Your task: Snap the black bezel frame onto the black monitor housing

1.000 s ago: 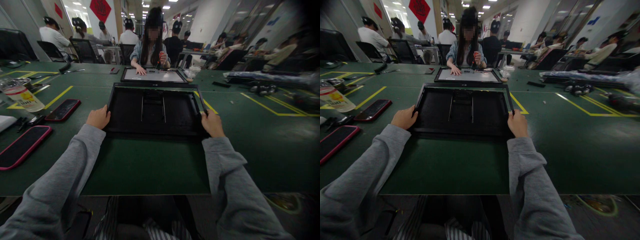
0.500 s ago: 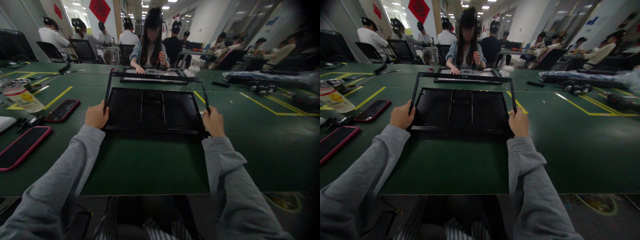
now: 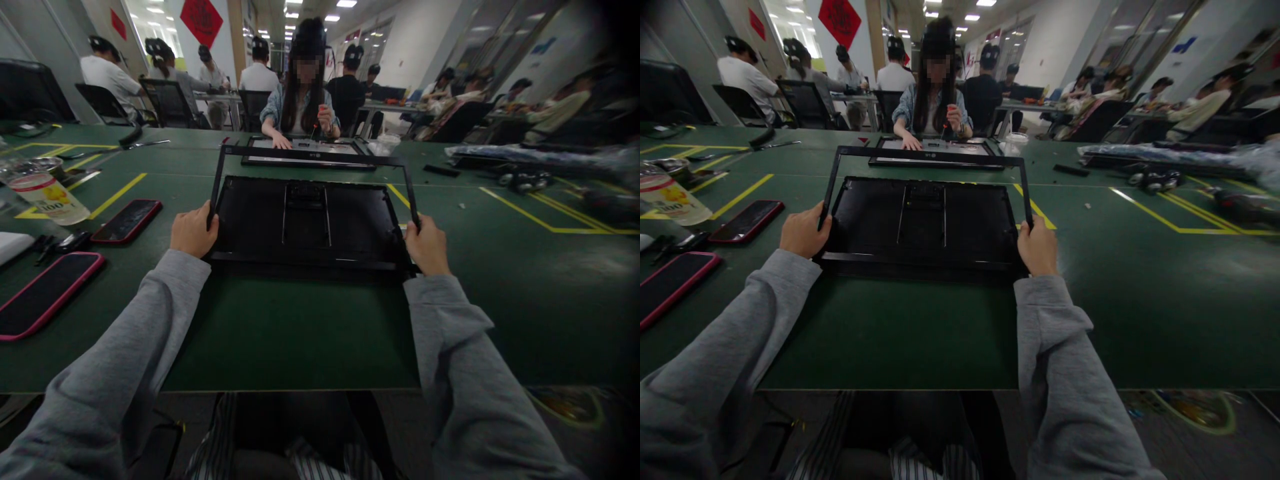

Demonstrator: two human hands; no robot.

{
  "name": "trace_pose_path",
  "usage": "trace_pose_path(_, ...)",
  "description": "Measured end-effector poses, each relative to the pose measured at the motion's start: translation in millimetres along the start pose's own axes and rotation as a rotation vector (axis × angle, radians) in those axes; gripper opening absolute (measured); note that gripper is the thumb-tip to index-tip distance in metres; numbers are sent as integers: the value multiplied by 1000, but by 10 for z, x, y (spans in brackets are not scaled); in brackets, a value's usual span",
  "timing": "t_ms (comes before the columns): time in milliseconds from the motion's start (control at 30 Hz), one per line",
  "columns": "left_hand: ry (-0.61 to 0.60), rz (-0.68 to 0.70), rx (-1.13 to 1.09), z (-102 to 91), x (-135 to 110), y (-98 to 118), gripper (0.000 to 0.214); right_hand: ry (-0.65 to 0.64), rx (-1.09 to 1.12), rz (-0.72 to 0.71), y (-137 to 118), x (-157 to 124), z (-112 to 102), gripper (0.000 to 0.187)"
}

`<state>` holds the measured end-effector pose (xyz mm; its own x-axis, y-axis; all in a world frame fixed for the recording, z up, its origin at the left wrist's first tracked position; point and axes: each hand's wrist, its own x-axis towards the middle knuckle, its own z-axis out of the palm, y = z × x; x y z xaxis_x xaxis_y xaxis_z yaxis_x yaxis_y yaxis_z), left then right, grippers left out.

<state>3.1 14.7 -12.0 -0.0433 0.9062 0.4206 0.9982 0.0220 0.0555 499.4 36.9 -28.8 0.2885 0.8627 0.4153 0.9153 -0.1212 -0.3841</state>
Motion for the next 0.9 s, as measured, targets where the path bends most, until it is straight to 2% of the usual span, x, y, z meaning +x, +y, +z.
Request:
trace_pose_path(67, -7, 1, 9, 24, 2, -13, 58, 2, -24, 40, 25, 9, 24, 45)
trace_pose_path(367, -91, 82, 71, 137, 18, -85, 55, -145, -159, 42, 81, 15, 65, 47)
trace_pose_path(567, -115, 91, 74, 122, 7, -41, 54, -139, -132, 48, 25, -48, 42, 51)
trace_pose_path(700, -134, 23, 61, 91, -12, 15, 54, -115, -112, 56, 9, -68, 20, 51)
trace_pose_path(800, -89, -16, 22, 42, -8, 39, 55, -78, -93, 71, -12, -61, -24, 50)
trace_pose_path(900, 41, -33, -64, -43, 3, 52, 56, 11, -77, 88, -52, -46, -96, 49)
